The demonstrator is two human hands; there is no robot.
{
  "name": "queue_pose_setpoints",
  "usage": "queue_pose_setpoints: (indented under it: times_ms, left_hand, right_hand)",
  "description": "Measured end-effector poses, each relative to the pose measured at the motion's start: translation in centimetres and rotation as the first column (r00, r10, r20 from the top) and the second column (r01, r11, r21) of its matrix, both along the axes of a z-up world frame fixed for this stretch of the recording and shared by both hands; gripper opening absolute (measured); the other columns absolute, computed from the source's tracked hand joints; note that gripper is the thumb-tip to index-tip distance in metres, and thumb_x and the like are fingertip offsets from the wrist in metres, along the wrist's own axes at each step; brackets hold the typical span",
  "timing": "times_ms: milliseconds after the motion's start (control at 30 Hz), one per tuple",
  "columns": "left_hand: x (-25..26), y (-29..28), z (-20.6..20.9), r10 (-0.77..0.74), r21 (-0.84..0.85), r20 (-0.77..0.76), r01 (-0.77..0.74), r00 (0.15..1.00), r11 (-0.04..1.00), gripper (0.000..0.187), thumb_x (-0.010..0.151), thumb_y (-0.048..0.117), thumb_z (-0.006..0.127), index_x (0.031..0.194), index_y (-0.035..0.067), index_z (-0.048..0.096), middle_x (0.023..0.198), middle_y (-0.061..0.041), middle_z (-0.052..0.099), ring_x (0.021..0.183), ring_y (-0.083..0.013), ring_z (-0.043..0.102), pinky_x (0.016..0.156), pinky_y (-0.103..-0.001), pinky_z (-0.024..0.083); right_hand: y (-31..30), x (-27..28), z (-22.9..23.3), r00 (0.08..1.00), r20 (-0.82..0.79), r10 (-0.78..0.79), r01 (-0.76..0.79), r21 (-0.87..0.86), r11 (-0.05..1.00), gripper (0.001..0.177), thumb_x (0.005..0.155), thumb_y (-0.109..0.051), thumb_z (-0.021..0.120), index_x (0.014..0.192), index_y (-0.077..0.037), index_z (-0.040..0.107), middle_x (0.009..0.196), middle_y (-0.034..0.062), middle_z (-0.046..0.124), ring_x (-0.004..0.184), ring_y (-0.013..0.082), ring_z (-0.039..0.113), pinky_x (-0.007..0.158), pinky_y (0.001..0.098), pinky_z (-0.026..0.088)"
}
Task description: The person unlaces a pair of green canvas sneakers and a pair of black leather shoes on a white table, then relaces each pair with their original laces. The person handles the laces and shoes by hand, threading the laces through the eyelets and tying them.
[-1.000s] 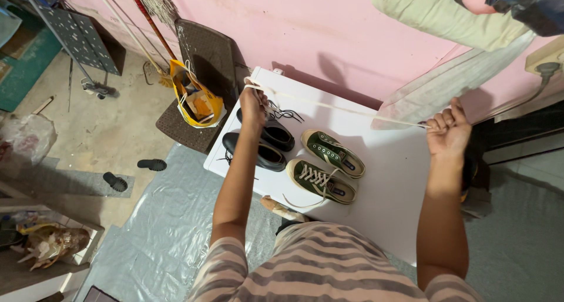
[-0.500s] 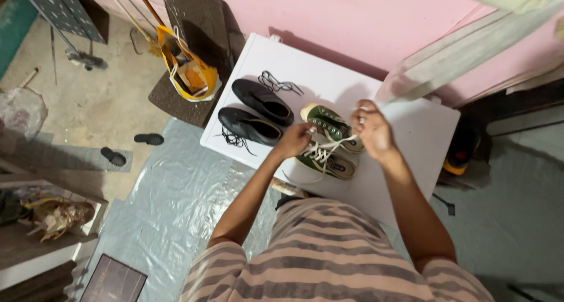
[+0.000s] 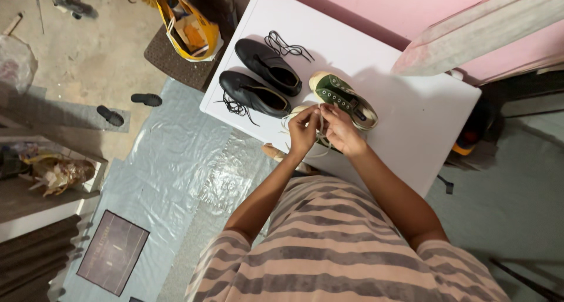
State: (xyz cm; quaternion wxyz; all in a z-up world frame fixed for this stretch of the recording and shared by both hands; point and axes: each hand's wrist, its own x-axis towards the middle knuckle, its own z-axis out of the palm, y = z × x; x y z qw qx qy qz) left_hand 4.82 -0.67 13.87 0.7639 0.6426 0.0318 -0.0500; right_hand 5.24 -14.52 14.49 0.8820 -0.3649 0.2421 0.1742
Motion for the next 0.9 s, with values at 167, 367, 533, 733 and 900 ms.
queue_pose_setpoints:
  times_ms: [167, 367, 533, 733, 900]
  left_hand:
    - [1.9, -0.2, -5.5, 0.082, -0.139, 0.13, -0.064, 0.988, 0.988, 0.015, 0.108, 0.004, 0.056, 0.105, -0.006, 0.066, 0.101, -0.009, 0.074, 0.094, -0.0144, 0.069, 0.087, -0.029, 0.054]
    - [5.1, -0.6, -9.4, 0.013, 0.307, -0.285, 0.079, 0.958, 0.948, 0.02, 0.1, 0.017, 0.062, 0.104, -0.002, 0.067, 0.079, -0.014, 0.073, 0.067, -0.0258, 0.07, 0.064, -0.037, 0.054]
    - [7.3, -2.3, -11.1, -0.029, 0.68, -0.047, 0.053, 0.998, 0.731, 0.018, 0.091, 0.023, 0.07, 0.095, 0.006, 0.072, 0.09, -0.018, 0.075, 0.086, -0.038, 0.073, 0.078, -0.046, 0.057]
    - [8.1, -3.0, -10.9, -0.056, 0.797, -0.115, 0.126, 0.992, 0.591, 0.019, 0.094, 0.026, 0.067, 0.098, 0.008, 0.068, 0.099, -0.018, 0.073, 0.094, -0.039, 0.07, 0.083, -0.05, 0.054]
    - [8.5, -3.3, -10.7, -0.078, 0.829, -0.127, 0.149, 0.989, 0.539, 0.019, 0.094, 0.025, 0.067, 0.099, 0.007, 0.067, 0.099, -0.017, 0.073, 0.095, -0.0388, 0.07, 0.082, -0.05, 0.054]
  right_hand:
    - [-2.3, 3.2, -3.6, 0.99, 0.025, 0.142, -0.096, -0.62, 0.779, 0.02, 0.093, -0.006, 0.073, 0.112, -0.003, 0.072, 0.099, 0.007, 0.074, 0.077, 0.0123, 0.068, 0.062, 0.0256, 0.052]
    - [-4.4, 7.0, -6.7, 0.817, 0.073, 0.572, 0.132, -0.989, -0.062, 0.031, 0.081, -0.006, 0.078, 0.112, -0.003, 0.076, 0.107, 0.0176, 0.075, 0.097, 0.0337, 0.072, 0.086, 0.0408, 0.056]
    - [-3.8, 7.9, -7.6, 0.773, -0.045, 0.633, 0.12, -0.969, -0.215, 0.04, 0.075, -0.004, 0.079, 0.115, -0.001, 0.074, 0.111, 0.0234, 0.072, 0.106, 0.042, 0.067, 0.092, 0.0474, 0.052]
    - [-4.1, 8.7, -8.5, 0.783, -0.096, 0.615, -0.045, -0.994, -0.098, 0.041, 0.079, 0.002, 0.071, 0.119, -0.003, 0.073, 0.114, 0.0213, 0.072, 0.106, 0.0364, 0.069, 0.092, 0.0425, 0.055]
    - [-4.0, 8.5, -8.6, 0.79, -0.096, 0.605, -0.062, -0.995, -0.077, 0.04, 0.079, 0.003, 0.067, 0.118, -0.003, 0.073, 0.111, 0.0219, 0.073, 0.104, 0.0363, 0.07, 0.09, 0.0424, 0.055]
